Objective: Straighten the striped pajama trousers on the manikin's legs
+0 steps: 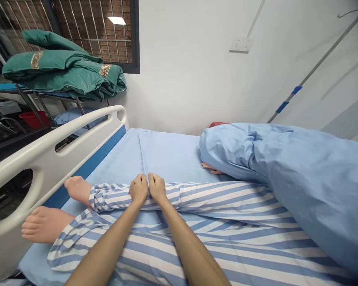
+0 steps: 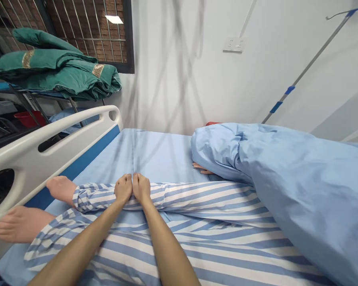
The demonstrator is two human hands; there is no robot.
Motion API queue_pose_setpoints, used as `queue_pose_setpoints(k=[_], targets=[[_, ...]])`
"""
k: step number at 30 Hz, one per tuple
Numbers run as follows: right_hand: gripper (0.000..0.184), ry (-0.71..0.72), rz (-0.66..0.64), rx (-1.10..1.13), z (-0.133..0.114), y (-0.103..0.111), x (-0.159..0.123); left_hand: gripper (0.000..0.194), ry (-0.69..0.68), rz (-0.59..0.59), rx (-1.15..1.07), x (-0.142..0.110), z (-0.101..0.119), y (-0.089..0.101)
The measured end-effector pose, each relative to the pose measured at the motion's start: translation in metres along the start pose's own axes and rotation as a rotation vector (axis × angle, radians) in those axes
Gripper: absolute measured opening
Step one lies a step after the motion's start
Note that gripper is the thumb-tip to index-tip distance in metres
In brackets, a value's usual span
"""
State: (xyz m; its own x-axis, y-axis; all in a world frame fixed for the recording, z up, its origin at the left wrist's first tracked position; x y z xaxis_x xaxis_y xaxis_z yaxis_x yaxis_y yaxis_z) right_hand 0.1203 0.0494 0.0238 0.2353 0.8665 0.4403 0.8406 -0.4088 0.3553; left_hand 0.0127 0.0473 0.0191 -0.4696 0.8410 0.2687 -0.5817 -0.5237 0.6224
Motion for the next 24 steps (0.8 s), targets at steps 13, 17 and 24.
queue_pose_setpoints(k=[13,17,24], targets=[[0.032,-0.275,0.06,0.403,0.018,0.007,0.007,0.033,-0.03,0.025,-0.253,-0.022,0.027,-0.019],[0.033,-0.306,0.013,0.347,0.018,0.01,0.014,0.032,-0.033,0.006,-0.155,-0.021,0.028,-0.019],[0.039,-0.098,-0.019,0.133,0.019,0.046,0.018,0.033,-0.048,-0.008,-0.036,-0.024,0.029,-0.024]])
Point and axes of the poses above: each hand's wrist, its own x-axis towards the middle knuckle, its own y-axis out of the back of the hand, z = x × y, the point moved 6 cm from there along x, towards the middle knuckle, and after that the axes turned 10 degrees about z, right-handed, at the moved point
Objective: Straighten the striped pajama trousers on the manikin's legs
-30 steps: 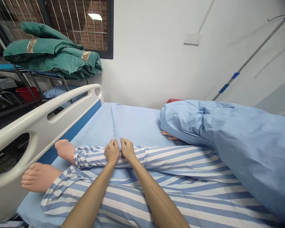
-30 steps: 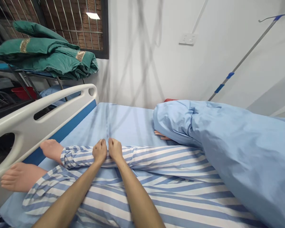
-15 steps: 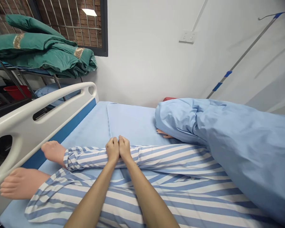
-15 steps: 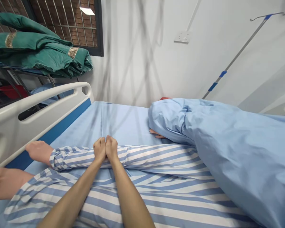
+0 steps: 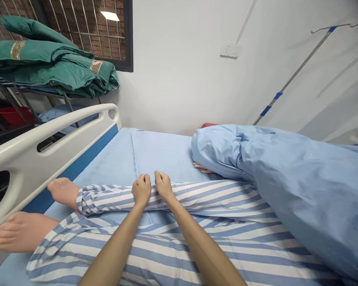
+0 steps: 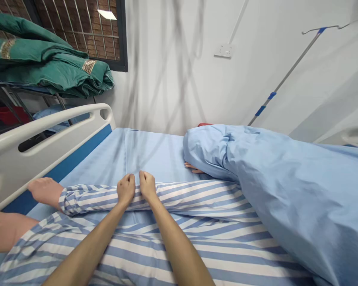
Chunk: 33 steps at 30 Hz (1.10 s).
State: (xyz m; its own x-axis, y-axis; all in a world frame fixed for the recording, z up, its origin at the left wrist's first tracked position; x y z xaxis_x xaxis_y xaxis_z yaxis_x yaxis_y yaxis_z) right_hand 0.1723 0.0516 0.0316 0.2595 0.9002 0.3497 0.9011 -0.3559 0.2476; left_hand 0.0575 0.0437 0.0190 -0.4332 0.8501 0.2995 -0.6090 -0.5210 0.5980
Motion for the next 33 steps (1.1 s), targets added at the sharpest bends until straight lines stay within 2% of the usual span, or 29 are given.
queue_pose_setpoints(k=[4,8,10,12,13,14,16,18,19,20,21,23,25,27,29,33], targets=[[0.04,-0.048,0.131,0.011,0.016,0.005,-0.005,0.031,-0.013,-0.009,-0.005,0.002,-0.001,-0.002],[0.04,-0.088,0.153,0.054,0.028,0.016,0.0,0.031,-0.009,-0.036,-0.095,0.006,0.013,-0.004],[0.04,-0.099,0.157,0.061,0.021,0.026,0.002,0.032,-0.008,-0.049,-0.215,0.005,0.026,-0.008],[0.039,-0.101,0.137,0.062,-0.007,0.021,-0.001,0.032,0.011,-0.049,-0.325,0.001,0.037,-0.013],[0.039,-0.098,0.114,0.065,-0.03,0.007,-0.005,0.031,0.019,-0.048,-0.349,-0.002,0.04,-0.017],[0.039,-0.079,0.051,0.069,-0.057,-0.016,-0.012,0.031,0.018,-0.052,-0.347,-0.005,0.042,-0.021],[0.038,-0.032,-0.008,0.087,-0.116,-0.073,-0.029,0.03,-0.015,-0.064,-0.279,-0.01,0.043,-0.028],[0.041,0.077,-0.177,0.138,-0.161,-0.132,-0.045,0.029,-0.057,-0.078,-0.182,-0.015,0.041,-0.032],[0.043,0.157,-0.282,0.172,-0.172,-0.15,-0.05,0.029,-0.072,-0.082,-0.142,-0.016,0.04,-0.033],[0.042,0.128,-0.215,0.123,-0.166,-0.149,-0.047,0.029,-0.077,-0.083,-0.108,-0.016,0.039,-0.033],[0.04,0.073,-0.109,0.051,-0.149,-0.133,-0.04,0.029,-0.079,-0.087,-0.078,-0.016,0.038,-0.033],[0.037,0.023,-0.011,-0.012,-0.103,-0.078,-0.022,0.029,-0.086,-0.096,-0.022,-0.016,0.038,-0.033],[0.038,-0.003,0.041,-0.05,-0.057,-0.011,-0.002,0.03,-0.097,-0.099,0.029,-0.017,0.04,-0.034],[0.04,-0.01,0.045,-0.073,-0.022,0.04,0.013,0.03,-0.114,-0.095,0.069,-0.017,0.041,-0.035],[0.04,0.034,0.03,-0.114,-0.002,0.065,0.02,0.029,-0.13,-0.084,0.089,-0.018,0.043,-0.036],[0.04,0.087,0.069,-0.174,0.015,0.076,0.016,0.029,-0.139,-0.069,0.085,-0.019,0.042,-0.037]])
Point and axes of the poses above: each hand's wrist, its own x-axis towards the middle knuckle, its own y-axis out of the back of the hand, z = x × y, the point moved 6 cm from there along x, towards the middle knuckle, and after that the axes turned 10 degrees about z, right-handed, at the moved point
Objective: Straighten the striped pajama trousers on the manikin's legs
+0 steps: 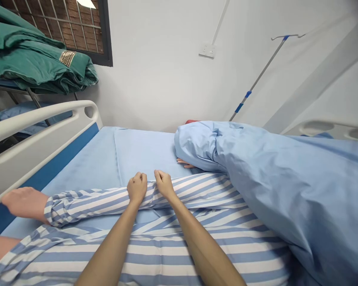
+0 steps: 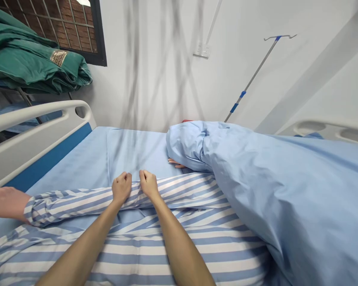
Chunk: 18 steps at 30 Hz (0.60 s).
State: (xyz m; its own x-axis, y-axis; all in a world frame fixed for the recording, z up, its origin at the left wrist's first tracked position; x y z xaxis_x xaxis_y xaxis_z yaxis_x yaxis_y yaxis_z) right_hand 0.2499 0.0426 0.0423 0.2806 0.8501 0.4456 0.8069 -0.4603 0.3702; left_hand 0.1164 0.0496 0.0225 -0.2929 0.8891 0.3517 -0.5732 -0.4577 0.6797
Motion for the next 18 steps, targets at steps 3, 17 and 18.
queue_pose_setpoints(k=[3,17,18], targets=[[0.04,-0.013,0.026,0.022,0.007,0.001,-0.004,0.03,0.008,-0.005,-0.018,0.001,-0.002,0.0],[0.033,-0.237,0.153,0.303,0.021,0.011,0.005,0.029,0.025,-0.033,-0.141,-0.023,0.054,-0.037],[0.033,-0.254,0.171,0.308,0.022,0.011,0.005,0.027,0.016,-0.041,-0.077,-0.026,0.053,-0.04]])
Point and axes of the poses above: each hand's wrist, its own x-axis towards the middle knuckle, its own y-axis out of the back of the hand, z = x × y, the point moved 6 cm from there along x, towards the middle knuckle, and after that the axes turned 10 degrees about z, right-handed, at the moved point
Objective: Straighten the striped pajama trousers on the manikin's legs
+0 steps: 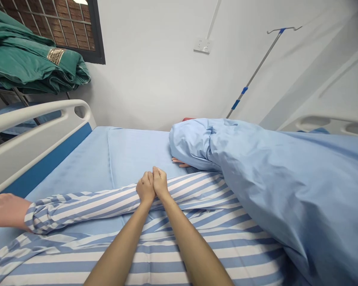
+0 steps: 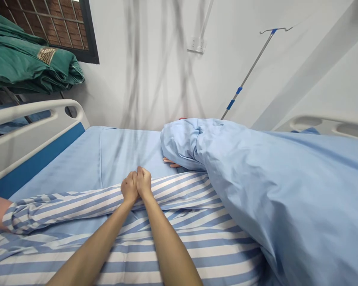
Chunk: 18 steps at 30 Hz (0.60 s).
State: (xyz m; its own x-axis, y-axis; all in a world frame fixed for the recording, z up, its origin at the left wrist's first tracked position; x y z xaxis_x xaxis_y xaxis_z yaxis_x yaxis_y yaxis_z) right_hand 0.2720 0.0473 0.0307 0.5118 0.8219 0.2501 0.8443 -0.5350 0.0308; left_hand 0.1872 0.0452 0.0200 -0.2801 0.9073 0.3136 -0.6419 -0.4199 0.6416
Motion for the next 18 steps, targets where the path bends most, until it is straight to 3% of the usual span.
queue_pose_setpoints(k=[6,11,15,18], targets=[[0.035,0.005,-0.023,-0.074,-0.004,0.002,0.005,0.029,-0.044,-0.043,0.161,-0.001,0.0,0.0],[0.037,0.276,-0.183,-0.367,-0.021,0.023,0.009,0.036,-0.04,-0.045,0.13,-0.004,0.001,-0.002],[0.039,0.277,-0.088,-0.395,-0.017,0.043,0.013,0.035,-0.038,-0.036,0.088,-0.004,0.0,-0.003],[0.039,0.261,-0.063,-0.393,-0.014,0.044,0.013,0.034,-0.018,-0.04,0.02,0.002,0.005,0.0]])
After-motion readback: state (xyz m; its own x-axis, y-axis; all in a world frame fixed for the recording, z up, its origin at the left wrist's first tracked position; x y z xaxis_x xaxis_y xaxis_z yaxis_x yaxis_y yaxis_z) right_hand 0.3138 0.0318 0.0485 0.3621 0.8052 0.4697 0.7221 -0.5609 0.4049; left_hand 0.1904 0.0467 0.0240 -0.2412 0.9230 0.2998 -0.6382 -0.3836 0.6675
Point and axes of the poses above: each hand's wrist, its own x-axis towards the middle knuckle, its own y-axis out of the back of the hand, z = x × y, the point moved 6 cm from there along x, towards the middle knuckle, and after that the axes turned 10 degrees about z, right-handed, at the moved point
